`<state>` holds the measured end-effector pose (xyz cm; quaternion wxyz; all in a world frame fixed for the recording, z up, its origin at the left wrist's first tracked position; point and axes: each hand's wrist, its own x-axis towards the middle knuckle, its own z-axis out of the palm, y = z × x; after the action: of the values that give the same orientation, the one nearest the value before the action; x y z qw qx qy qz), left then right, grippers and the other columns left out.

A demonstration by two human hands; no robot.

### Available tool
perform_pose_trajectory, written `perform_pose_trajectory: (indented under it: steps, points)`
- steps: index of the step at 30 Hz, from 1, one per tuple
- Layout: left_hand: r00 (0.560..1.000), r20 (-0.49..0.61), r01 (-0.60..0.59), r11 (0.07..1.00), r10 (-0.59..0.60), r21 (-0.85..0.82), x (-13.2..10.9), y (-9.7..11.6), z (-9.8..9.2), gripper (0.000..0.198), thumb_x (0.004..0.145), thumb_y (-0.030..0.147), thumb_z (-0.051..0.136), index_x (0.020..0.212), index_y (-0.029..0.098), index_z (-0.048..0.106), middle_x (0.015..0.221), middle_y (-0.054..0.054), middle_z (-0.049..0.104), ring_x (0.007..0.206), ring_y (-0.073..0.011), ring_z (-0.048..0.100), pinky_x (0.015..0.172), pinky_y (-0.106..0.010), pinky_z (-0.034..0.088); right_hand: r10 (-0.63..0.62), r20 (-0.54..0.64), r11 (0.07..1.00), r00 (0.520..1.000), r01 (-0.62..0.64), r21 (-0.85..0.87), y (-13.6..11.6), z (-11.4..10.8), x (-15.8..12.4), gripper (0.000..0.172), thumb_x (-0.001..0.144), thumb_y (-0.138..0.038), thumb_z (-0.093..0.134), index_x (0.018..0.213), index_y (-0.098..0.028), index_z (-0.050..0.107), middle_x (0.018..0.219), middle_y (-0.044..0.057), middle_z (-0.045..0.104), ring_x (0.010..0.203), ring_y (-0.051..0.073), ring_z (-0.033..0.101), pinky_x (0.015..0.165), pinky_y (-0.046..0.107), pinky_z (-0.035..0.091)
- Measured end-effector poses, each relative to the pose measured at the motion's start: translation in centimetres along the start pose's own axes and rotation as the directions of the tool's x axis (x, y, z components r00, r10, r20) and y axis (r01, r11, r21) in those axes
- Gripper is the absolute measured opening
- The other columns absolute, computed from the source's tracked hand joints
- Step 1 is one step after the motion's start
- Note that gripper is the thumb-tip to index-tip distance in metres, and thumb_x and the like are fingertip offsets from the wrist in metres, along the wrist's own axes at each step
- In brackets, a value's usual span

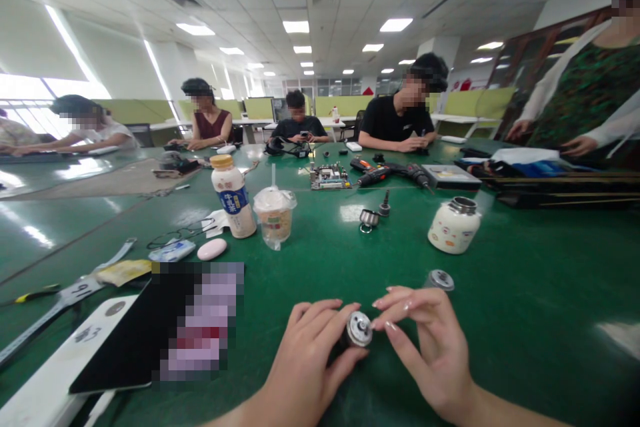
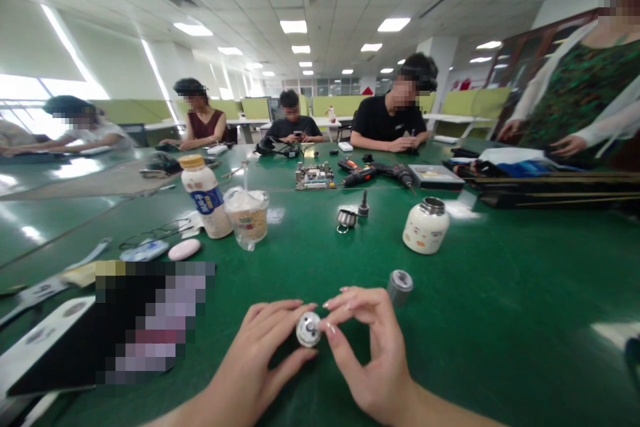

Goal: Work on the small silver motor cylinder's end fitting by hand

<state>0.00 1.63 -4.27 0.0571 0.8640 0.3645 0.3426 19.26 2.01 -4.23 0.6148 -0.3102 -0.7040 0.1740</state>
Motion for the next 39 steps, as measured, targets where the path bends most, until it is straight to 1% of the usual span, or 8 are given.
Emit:
perform_pose_trajectory:
  steps: [4, 9, 15, 21, 24, 27, 34, 39]
  points:
    - [1.0, -0.007, -0.004, 1.0, 0.004, -0.008, 0.1, 0.1, -0.1, 0.038, 0.09, 0.027, 0.065, 0.126, 0.02, 0.054, 0.112, -0.007, 0.072, 0.107, -0.0276, 0.063, 0.087, -0.043, 0.047, 0.036, 0.035, 0.999, 0.999, -0.035, -0.036, 0.2, 0.1, -0.1, 0.035, 0.079, -0.009, 0.067, 0.107, -0.023, 0.05, 0.092, 0.002, 0.072, 0.096, 0.019, 0.067, 0.099, 0.038, 0.046]
    - [1.0, -0.013, -0.026, 1.0, 0.025, -0.012, 0.1, 0.3, -0.2, 0.034, 0.092, 0.027, 0.063, 0.125, 0.02, 0.056, 0.113, -0.007, 0.072, 0.107, -0.0279, 0.064, 0.086, -0.043, 0.047, 0.009, 0.026, 0.998, 1.0, -0.007, -0.07, 0.5, 0.3, 0.0, 0.028, 0.079, -0.011, 0.071, 0.092, -0.026, 0.051, 0.076, -0.003, 0.072, 0.088, 0.02, 0.069, 0.099, 0.042, 0.045]
    - [1.0, -0.004, -0.007, 1.0, 0.007, -0.01, -0.1, 0.3, -0.2, 0.034, 0.093, 0.029, 0.061, 0.126, 0.021, 0.055, 0.115, -0.007, 0.071, 0.108, -0.0279, 0.064, 0.086, -0.044, 0.047, 0.005, 0.077, 0.995, 0.997, 0.002, -0.095, 0.1, 0.3, 0.2, 0.03, 0.075, -0.015, 0.076, 0.091, -0.027, 0.055, 0.079, -0.002, 0.075, 0.089, 0.022, 0.07, 0.098, 0.043, 0.046]
    - [1.0, 0.011, 0.018, 1.0, -0.018, -0.006, -0.2, 0.0, 0.0, 0.04, 0.089, 0.025, 0.066, 0.127, 0.021, 0.052, 0.117, -0.008, 0.07, 0.111, -0.0284, 0.062, 0.089, -0.045, 0.047, -0.03, -0.068, 0.995, 0.997, 0.024, -0.092, 0.4, 0.3, 0.5, 0.03, 0.077, -0.013, 0.076, 0.085, -0.027, 0.05, 0.075, -0.003, 0.076, 0.079, 0.02, 0.073, 0.096, 0.043, 0.048]
    - [0.997, 0.029, 0.071, 0.997, -0.071, -0.014, -0.3, -0.1, 0.1, 0.042, 0.088, 0.023, 0.068, 0.126, 0.02, 0.051, 0.119, -0.009, 0.069, 0.111, -0.028, 0.062, 0.091, -0.045, 0.047, 0.135, -0.033, 0.981, 0.99, -0.138, -0.134, 1.2, 0.1, 0.8, 0.023, 0.079, -0.017, 0.073, 0.086, -0.025, 0.053, 0.082, 0.001, 0.076, 0.087, 0.023, 0.073, 0.093, 0.042, 0.051]
    - [0.992, 0.055, 0.115, 0.993, -0.113, -0.023, -0.3, -0.2, 0.1, 0.042, 0.088, 0.022, 0.067, 0.126, 0.02, 0.05, 0.122, -0.009, 0.067, 0.112, -0.0273, 0.061, 0.092, -0.044, 0.047, 0.363, 0.14, 0.925, 0.921, -0.337, -0.175, 2.1, -0.1, 1.1, 0.014, 0.081, -0.018, 0.07, 0.085, -0.022, 0.057, 0.082, 0.003, 0.075, 0.085, 0.023, 0.074, 0.08, 0.037, 0.058]
    - [0.991, 0.065, 0.12, 0.993, -0.119, -0.014, -0.1, -0.2, 0.1, 0.041, 0.089, 0.021, 0.066, 0.126, 0.018, 0.05, 0.123, -0.01, 0.067, 0.113, -0.0283, 0.06, 0.093, -0.047, 0.048, 0.424, 0.207, 0.905, 0.882, -0.418, -0.074, 2.7, 0.0, 1.2, 0.014, 0.08, -0.018, 0.07, 0.089, -0.02, 0.06, 0.101, 0.008, 0.075, 0.089, 0.022, 0.074, 0.082, 0.036, 0.061]
    - [0.992, 0.057, 0.116, 0.993, -0.115, -0.018, -0.3, -0.1, 0.0, 0.041, 0.089, 0.022, 0.066, 0.127, 0.018, 0.051, 0.122, -0.011, 0.067, 0.113, -0.0283, 0.061, 0.092, -0.045, 0.049, 0.27, 0.01, 0.963, 0.963, -0.27, 0.018, 2.1, 0.1, 1.0, 0.013, 0.083, -0.017, 0.07, 0.083, -0.022, 0.057, 0.101, 0.008, 0.075, 0.092, 0.023, 0.074, 0.085, 0.039, 0.06]
